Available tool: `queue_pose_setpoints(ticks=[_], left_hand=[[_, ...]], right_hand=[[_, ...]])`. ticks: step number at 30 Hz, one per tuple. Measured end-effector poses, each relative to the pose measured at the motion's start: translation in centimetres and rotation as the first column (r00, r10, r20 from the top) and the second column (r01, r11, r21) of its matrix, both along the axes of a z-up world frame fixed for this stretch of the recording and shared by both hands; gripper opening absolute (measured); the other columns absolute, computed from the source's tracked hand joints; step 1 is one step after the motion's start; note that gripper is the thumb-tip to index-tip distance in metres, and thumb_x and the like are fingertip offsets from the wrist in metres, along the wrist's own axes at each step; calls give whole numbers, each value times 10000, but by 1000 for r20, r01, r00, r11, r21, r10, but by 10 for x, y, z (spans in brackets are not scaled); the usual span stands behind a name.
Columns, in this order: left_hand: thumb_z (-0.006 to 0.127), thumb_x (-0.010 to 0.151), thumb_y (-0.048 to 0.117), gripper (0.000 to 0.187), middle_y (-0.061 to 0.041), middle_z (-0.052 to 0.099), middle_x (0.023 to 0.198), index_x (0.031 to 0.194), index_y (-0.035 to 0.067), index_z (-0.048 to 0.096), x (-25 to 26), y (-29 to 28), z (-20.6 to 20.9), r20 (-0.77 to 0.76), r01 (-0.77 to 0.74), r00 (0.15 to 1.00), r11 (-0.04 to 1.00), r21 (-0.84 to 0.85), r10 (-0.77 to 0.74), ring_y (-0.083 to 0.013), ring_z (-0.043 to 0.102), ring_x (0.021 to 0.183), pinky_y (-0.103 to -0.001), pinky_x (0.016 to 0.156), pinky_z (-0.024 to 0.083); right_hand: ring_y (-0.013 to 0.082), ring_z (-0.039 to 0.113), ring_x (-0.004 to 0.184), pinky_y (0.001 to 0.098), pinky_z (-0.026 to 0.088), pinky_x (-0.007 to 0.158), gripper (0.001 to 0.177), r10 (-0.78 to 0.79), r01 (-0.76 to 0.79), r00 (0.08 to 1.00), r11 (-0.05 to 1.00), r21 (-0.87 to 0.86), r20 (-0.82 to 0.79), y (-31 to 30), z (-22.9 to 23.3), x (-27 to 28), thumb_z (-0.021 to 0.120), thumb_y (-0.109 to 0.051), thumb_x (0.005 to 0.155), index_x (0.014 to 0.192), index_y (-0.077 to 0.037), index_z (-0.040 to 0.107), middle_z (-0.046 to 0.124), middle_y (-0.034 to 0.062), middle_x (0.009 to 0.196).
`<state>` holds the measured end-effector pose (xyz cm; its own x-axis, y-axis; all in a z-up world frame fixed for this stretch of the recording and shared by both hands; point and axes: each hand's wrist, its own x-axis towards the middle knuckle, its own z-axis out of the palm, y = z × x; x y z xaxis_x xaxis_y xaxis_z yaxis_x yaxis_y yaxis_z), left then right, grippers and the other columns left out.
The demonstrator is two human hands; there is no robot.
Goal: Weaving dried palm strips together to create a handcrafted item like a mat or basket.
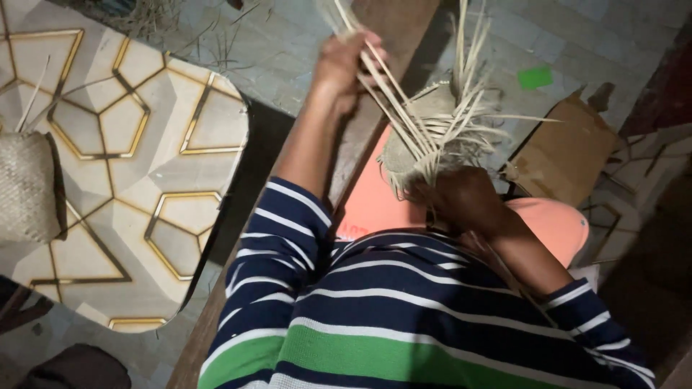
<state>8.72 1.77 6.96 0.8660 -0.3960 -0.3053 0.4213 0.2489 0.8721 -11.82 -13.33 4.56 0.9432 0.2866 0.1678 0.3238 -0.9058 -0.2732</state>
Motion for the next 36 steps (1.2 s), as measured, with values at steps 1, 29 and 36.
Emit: queue_pose_setpoints(ticks=[1,29,36], left_hand=[[501,757,306,305,-91,592,633,778,14,590,5,3,0,74,-7,997,992,124,-2,-166,565,505,-278,398,487],[448,824,168,222,-64,664,735,745,52,620,73,-42,-25,439,69,890,987,142,-126,-153,657,691,-280,699,568],[504,765,161,144,-92,618,682,718,79,613,125,41,-38,749,-353,649,819,452,-134,-262,631,668,-389,636,508]], right_hand=[[265,462,417,362,363,456,488,-20,21,999,1000,17,-28,-1,5,1,516,-351,864,481,-50,526,505,87,480],[235,504,464,360,377,471,335,-142,159,951,986,42,-276,-15,20,17,529,-383,826,671,-120,666,595,61,579],[242,574,534,361,449,515,359,41,-35,995,998,-59,90,-18,-3,20,524,-398,863,586,-173,485,511,26,477]])
